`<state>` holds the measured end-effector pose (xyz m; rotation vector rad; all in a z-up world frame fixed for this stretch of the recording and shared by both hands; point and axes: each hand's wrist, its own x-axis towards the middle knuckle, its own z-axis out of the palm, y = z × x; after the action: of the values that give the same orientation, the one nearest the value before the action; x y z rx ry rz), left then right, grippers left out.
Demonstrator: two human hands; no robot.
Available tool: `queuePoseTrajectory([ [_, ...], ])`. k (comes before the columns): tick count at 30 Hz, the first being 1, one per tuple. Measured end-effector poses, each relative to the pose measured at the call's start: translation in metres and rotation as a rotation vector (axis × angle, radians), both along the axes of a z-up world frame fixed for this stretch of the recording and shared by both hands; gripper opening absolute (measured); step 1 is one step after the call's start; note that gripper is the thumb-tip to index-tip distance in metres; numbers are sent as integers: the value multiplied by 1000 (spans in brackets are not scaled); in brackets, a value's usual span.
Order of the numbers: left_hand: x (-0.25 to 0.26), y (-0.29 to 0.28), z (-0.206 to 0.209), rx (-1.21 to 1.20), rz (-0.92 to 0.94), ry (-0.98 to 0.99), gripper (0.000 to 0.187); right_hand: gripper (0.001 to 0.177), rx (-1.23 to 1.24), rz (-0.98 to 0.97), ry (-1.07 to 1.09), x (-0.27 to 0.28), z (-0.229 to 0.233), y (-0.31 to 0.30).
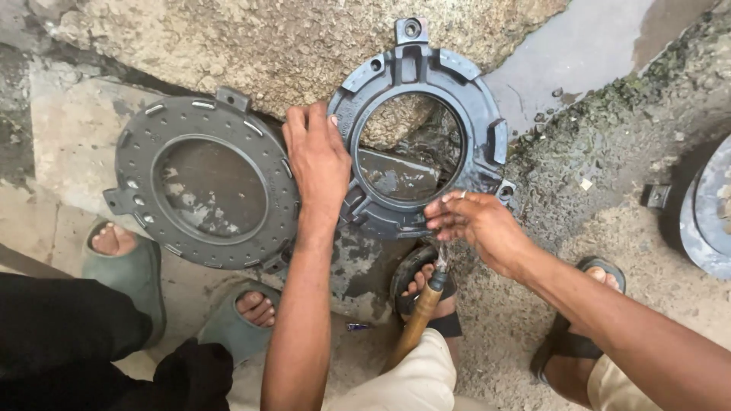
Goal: Cleaning and washing large circular mechanical housing parts and rings with water and hands.
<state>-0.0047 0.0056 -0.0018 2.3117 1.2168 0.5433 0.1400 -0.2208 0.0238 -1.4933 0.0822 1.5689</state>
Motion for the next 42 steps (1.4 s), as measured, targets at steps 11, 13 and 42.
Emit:
queuePoseTrajectory([
  [11, -5, 4, -1, -96, 4, -101, 22, 27, 28, -183, 365, -43, -25, 1],
  [13, -4, 4, -2, -83, 0, -118, 22, 26, 178, -302, 481, -50, -29, 2],
  [42, -11, 4, -11, -66, 1, -130, 20, 80, 332, 1978, -1239, 15, 47, 97],
])
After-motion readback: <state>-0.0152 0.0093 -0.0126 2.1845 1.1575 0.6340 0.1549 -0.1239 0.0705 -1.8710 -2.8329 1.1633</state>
